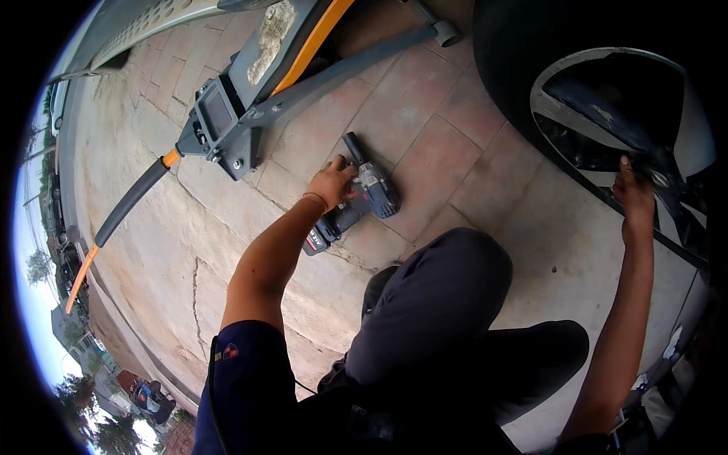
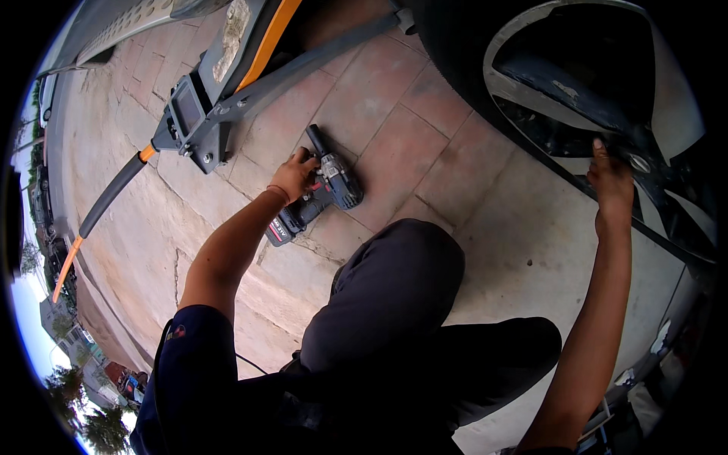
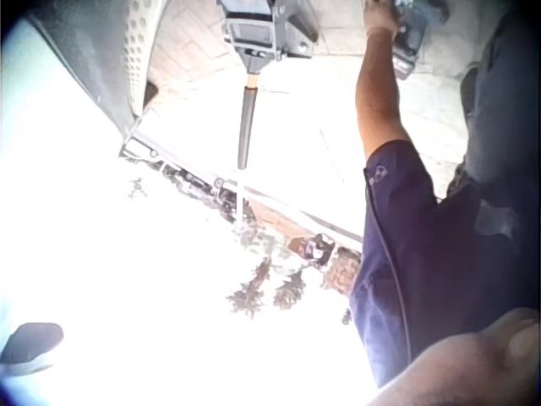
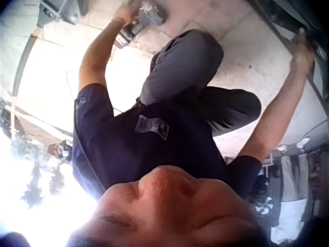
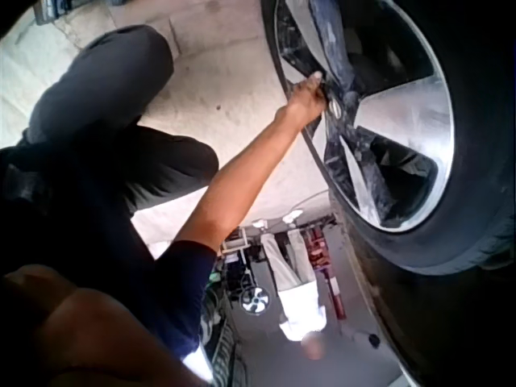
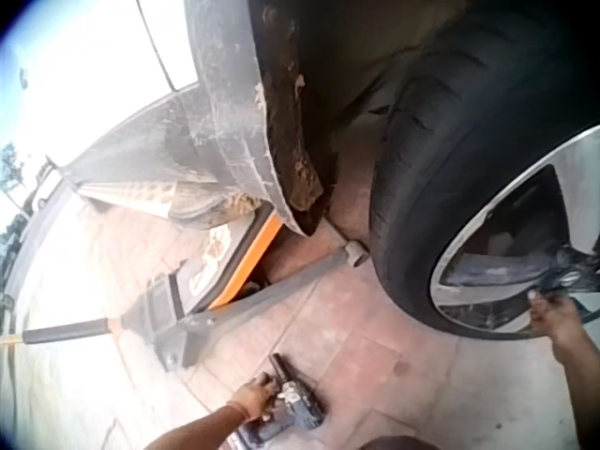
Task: The person lifts a tire and mounts it onto the wheel hub of a white car. They hand-tighten the lug nuts to secure the wheel, then use a cordless impact wrench to fully tighten the nuts. Finally, the person lowers the car using a hydraulic floor jack.
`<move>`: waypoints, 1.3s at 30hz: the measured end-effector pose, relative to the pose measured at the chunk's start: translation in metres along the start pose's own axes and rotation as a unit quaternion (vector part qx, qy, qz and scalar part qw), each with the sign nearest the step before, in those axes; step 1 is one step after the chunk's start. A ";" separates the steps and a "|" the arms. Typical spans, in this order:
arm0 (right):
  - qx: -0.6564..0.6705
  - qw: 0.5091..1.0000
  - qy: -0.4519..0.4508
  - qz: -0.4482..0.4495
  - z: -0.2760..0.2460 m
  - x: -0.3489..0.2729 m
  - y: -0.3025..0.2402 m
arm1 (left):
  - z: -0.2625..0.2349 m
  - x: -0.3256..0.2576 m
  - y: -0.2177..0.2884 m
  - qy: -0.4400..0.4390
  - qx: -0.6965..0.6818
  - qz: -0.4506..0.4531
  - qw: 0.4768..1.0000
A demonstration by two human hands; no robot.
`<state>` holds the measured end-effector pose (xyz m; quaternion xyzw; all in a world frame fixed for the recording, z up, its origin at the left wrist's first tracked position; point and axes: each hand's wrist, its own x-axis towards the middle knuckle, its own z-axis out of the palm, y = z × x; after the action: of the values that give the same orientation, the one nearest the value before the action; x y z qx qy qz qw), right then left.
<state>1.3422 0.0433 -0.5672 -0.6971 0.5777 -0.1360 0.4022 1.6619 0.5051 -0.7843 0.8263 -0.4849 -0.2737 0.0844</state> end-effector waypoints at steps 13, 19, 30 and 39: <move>-0.007 0.999 0.028 0.033 0.001 -0.005 -0.008 | -0.002 -0.010 -0.017 -0.100 -0.068 -0.162 0.979; 0.014 0.999 0.018 0.035 -0.004 0.003 0.002 | 0.001 -0.023 -0.013 -0.106 -0.058 -0.094 0.988; -0.026 0.999 0.026 0.036 -0.002 -0.001 0.000 | 0.013 -0.050 -0.001 -0.126 -0.196 -0.081 0.969; -0.036 0.998 -0.021 0.046 -0.020 0.019 0.023 | 0.017 -0.043 0.002 -0.144 -0.137 -0.090 0.976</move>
<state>1.3182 0.0178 -0.5762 -0.6865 0.6054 -0.0811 0.3946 1.6353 0.5431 -0.7818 0.7991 -0.3737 -0.4600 0.1012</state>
